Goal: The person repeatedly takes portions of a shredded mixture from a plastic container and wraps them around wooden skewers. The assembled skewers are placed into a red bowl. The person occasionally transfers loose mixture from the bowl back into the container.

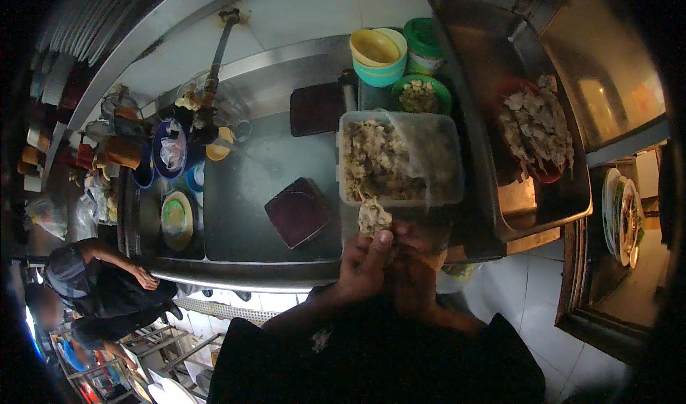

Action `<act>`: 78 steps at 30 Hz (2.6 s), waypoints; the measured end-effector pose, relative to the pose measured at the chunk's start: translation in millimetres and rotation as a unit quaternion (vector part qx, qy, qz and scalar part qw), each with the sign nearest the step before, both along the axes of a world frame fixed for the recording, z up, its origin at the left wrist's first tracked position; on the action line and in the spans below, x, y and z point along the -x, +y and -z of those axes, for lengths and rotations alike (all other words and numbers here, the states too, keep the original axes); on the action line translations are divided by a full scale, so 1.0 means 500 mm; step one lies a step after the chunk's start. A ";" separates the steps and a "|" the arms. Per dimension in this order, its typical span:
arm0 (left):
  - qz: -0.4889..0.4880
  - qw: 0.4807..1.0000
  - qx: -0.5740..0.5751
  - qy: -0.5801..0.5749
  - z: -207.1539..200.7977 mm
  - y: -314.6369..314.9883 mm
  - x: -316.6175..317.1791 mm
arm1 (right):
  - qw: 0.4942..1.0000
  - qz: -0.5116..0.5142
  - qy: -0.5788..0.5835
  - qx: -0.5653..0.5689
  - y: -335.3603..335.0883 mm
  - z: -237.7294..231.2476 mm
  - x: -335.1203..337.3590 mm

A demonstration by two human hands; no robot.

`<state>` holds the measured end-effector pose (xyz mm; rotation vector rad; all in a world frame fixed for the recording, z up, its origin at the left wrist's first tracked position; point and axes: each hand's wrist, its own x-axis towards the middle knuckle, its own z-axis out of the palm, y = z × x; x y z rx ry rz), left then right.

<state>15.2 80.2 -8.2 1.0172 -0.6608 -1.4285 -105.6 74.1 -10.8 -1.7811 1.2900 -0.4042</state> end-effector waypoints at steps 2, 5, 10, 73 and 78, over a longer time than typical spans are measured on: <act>-0.007 1.000 -0.011 -0.011 -0.005 -0.004 0.001 | 0.998 -0.056 0.003 -0.002 0.016 0.055 0.027; -0.083 0.964 -0.011 0.253 -0.054 -0.038 0.001 | 0.967 -0.101 0.040 0.230 0.024 0.137 0.042; -0.055 0.994 -0.031 -0.087 -0.027 -0.030 -0.016 | 0.854 -0.109 0.075 0.503 0.029 0.187 0.047; 0.016 0.988 -0.062 0.142 -0.010 -0.129 -0.064 | 0.973 -0.047 -0.062 0.219 0.004 0.062 0.103; 0.032 0.992 -0.112 0.057 -0.051 -0.105 -0.070 | 0.941 -0.114 -0.052 0.314 0.009 0.083 0.110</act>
